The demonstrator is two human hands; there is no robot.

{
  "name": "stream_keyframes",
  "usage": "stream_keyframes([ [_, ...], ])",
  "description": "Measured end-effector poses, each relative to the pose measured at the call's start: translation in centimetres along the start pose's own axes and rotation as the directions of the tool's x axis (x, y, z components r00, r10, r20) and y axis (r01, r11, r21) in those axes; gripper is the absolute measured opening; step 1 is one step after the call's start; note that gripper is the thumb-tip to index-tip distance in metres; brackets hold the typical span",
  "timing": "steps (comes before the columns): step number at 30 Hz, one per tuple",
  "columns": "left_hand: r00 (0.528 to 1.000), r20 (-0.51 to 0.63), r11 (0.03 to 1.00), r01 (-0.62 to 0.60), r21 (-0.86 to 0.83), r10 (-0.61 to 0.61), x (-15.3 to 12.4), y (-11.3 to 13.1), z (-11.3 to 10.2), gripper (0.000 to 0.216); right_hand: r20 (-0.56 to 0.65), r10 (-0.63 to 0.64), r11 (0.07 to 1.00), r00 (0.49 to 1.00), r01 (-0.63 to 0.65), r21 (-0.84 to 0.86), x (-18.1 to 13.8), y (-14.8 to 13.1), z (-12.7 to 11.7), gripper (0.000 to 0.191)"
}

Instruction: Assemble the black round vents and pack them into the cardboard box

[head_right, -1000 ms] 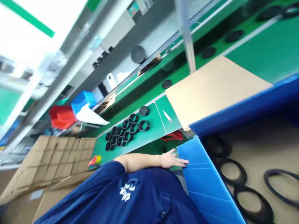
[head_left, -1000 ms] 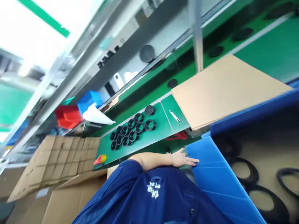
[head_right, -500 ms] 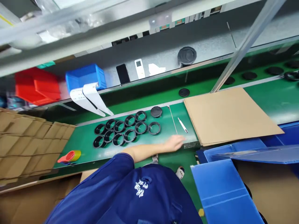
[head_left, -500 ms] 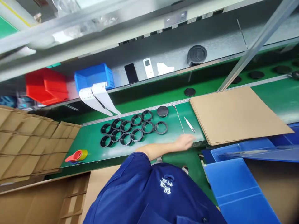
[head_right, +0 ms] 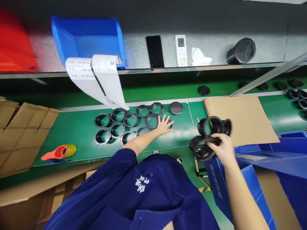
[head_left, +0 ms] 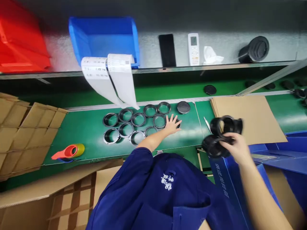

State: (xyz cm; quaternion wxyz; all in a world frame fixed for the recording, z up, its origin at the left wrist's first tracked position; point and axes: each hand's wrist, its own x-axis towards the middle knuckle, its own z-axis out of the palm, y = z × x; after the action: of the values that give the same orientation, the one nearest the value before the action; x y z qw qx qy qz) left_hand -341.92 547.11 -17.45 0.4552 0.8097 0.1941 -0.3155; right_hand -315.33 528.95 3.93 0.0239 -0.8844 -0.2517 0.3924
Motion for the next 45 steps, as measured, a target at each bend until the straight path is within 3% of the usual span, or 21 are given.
stream_keyframes([
  [3, 0.996, -0.09, 1.0, -0.001, -0.006, 0.0, -2.8, -1.4, -0.5, 0.068, 0.105, 0.171, 0.985, 0.98, -0.168, -0.038, 3.3, -3.2, 7.2, 0.029],
  [6, 0.984, -0.18, 1.0, -0.013, -0.005, 0.012, -8.3, -3.1, -0.2, 0.069, 0.181, 0.309, 0.945, 0.934, -0.28, -0.169, 5.7, -5.2, 13.8, 0.035],
  [9, 0.984, -0.177, 1.0, 0.016, 0.002, -0.016, -14.6, -5.0, 1.1, 0.07, 0.238, 0.355, 0.923, 0.904, -0.299, -0.241, 6.5, -6.1, 17.7, 0.04],
  [12, 0.98, -0.158, 0.992, 0.124, 0.03, -0.118, -18.8, -6.9, 2.6, 0.066, 0.274, 0.352, 0.921, 0.895, -0.279, -0.27, 7.0, -6.5, 19.3, 0.045],
  [15, 0.966, -0.144, 0.972, 0.226, 0.062, -0.216, -19.9, -8.4, 3.6, 0.058, 0.329, 0.327, 0.929, 0.886, -0.238, -0.284, 7.8, -6.5, 19.6, 0.059],
  [19, 0.952, -0.133, 0.953, 0.287, 0.091, -0.274, -18.9, -9.3, 4.1, 0.059, 0.39, 0.29, 0.929, 0.874, -0.159, -0.334, 9.4, -6.3, 18.0, 0.079],
  [24, 0.946, -0.15, 0.949, 0.302, 0.089, -0.287, -18.4, -9.4, 3.8, 0.061, 0.181, 0.185, 0.954, 0.966, -0.132, -0.27, 15.1, -6.5, 15.5, 0.042],
  [28, 0.91, -0.21, 0.919, 0.383, 0.095, -0.358, -19.1, -8.1, 3.2, 0.064, 0.197, 0.205, 0.973, 0.959, -0.178, -0.146, 21.7, -6.9, 16.5, 0.037],
  [33, 0.837, -0.247, 0.848, 0.521, 0.091, -0.488, -20.7, -3.5, 2.9, 0.064, 0.269, 0.259, 0.957, 0.928, -0.285, 0.06, 26.4, -7.0, 18.9, 0.029],
  [36, 0.793, -0.26, 0.828, 0.558, -0.058, -0.552, -20.7, -0.2, 3.2, 0.057, 0.324, 0.239, 0.932, 0.915, -0.31, 0.189, 27.3, -7.2, 19.2, 0.026],
  [40, 0.682, -0.326, 0.736, 0.477, -0.482, -0.655, -18.2, 3.7, 3.0, 0.048, 0.405, 0.134, 0.905, 0.905, -0.278, 0.322, 27.2, -8.1, 18.2, 0.036],
  [43, 0.604, -0.302, 0.59, 0.359, -0.723, -0.738, -14.8, 5.4, 1.4, 0.05, 0.488, -0.083, 0.888, 0.869, -0.158, 0.431, 25.6, -9.6, 16.9, 0.043],
  [45, 0.591, -0.233, 0.457, 0.263, -0.85, -0.772, -12.6, 5.8, -0.5, 0.057, 0.535, -0.304, 0.852, 0.788, -0.025, 0.522, 23.8, -11.3, 16.1, 0.045],
])
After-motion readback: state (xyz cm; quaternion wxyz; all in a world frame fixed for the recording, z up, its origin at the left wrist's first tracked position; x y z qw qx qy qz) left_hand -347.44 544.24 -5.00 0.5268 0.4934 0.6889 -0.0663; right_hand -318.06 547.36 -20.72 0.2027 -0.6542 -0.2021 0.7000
